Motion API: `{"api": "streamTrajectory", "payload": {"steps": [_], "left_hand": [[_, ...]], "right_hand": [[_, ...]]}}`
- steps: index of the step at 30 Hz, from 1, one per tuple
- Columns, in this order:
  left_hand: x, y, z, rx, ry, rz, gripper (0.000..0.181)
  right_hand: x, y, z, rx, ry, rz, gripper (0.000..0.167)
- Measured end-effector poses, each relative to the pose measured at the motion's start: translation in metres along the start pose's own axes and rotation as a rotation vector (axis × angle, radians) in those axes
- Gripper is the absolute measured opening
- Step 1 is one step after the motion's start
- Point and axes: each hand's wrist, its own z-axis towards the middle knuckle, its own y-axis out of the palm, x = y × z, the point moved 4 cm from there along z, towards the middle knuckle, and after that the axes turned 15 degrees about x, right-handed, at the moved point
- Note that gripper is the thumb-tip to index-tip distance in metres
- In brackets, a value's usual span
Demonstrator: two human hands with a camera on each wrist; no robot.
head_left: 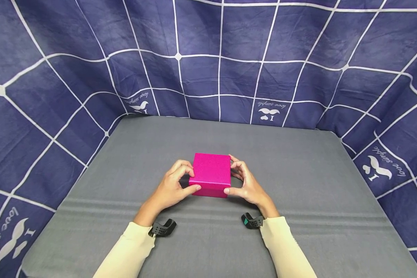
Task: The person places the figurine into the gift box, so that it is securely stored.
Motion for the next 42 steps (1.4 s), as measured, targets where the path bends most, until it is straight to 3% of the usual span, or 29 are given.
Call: {"api": "streamTrajectory", "payload": {"steps": [7, 24, 42], "left_hand": [[0.001, 0.001, -0.001, -0.029, 0.009, 0.008, 0.037], [-0.004, 0.007, -0.003, -0.066, -0.017, 0.053, 0.038], [-0.012, 0.007, -0.008, -0.112, -0.143, 0.11, 0.045]], "right_hand": [[0.001, -0.001, -0.002, -0.014, 0.021, -0.011, 0.073], [0.009, -0.002, -0.003, -0.037, 0.063, -0.069, 0.071], [0.016, 0.0, -0.002, -0.055, 0.096, -0.045, 0.074]]}}
